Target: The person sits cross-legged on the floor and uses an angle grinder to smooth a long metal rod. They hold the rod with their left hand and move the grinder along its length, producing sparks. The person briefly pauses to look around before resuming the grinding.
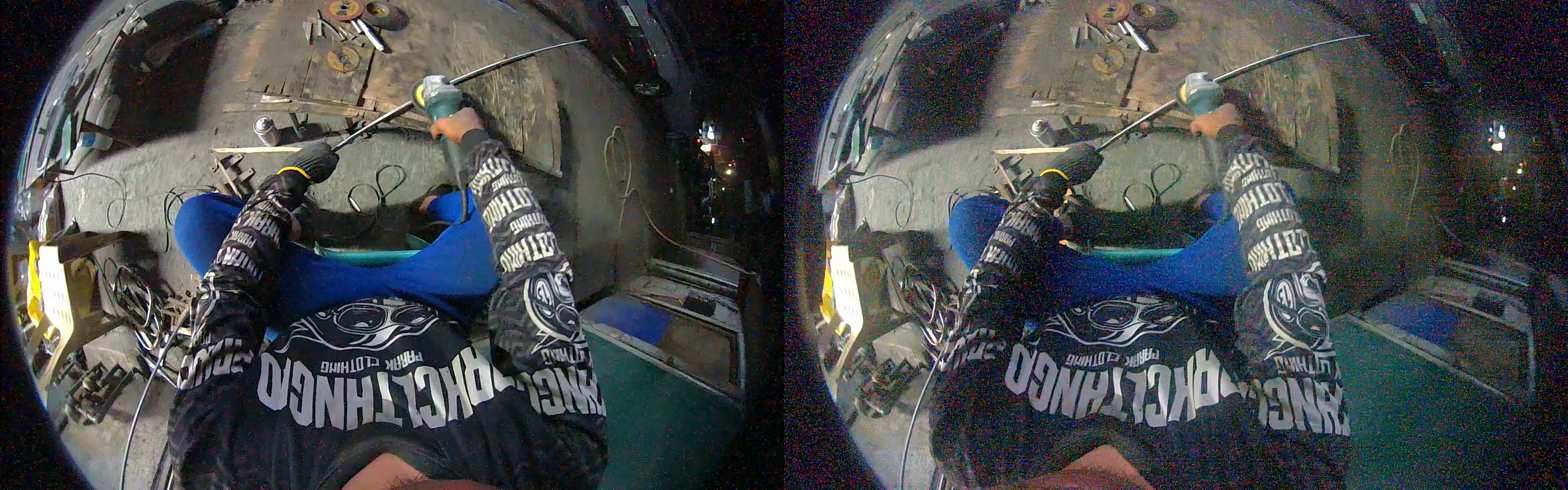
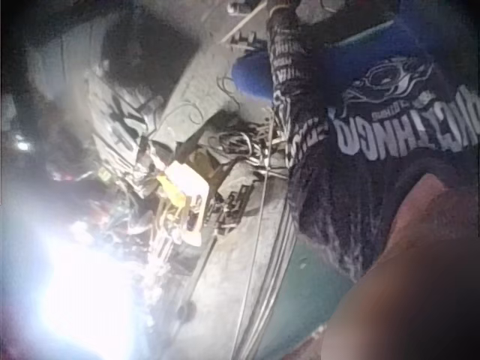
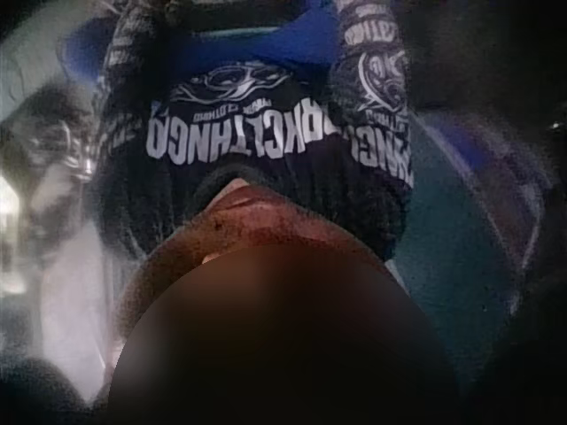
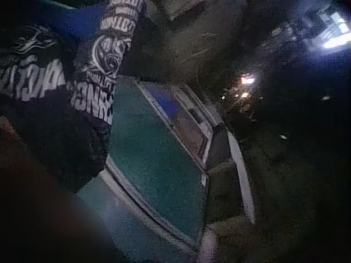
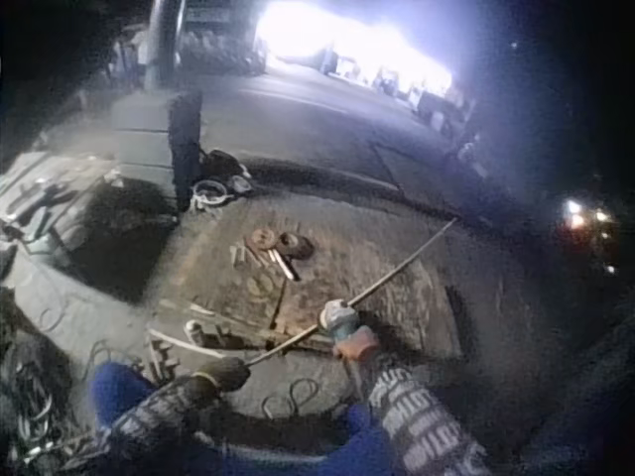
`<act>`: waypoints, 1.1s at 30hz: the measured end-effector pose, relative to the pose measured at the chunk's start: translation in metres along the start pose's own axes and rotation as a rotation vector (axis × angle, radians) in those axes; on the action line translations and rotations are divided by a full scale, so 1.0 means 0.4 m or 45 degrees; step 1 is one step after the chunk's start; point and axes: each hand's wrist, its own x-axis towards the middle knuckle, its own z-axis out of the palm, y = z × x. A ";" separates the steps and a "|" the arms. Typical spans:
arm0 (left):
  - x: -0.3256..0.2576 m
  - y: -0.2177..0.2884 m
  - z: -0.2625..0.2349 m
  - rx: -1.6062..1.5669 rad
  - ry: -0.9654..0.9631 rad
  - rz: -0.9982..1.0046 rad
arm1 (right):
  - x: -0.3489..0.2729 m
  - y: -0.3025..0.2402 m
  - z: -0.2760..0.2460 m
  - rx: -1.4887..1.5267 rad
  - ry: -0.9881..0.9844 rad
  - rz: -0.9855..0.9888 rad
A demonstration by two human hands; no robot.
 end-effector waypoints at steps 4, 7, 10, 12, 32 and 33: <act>-0.013 0.030 -0.048 -0.098 0.060 -0.090 | 0.110 0.048 -0.060 -0.169 -0.100 -0.238; -0.040 0.068 -0.103 -0.198 0.024 -0.327 | 0.232 0.078 -0.096 -0.375 -0.190 -0.173; -0.047 0.085 -0.143 -0.256 -0.128 -0.384 | 0.358 0.138 -0.143 -0.648 -0.213 -0.386; -0.016 0.083 -0.159 -0.183 -0.067 -0.221 | 0.448 0.176 -0.158 -0.820 -0.223 -0.535; 0.066 0.168 -0.223 -0.152 -0.230 -0.593 | 0.915 0.420 -0.401 -0.427 -0.305 -0.396; 0.062 0.159 -0.213 -0.119 -0.234 -0.542 | 0.912 0.416 -0.402 -0.441 -0.302 -0.414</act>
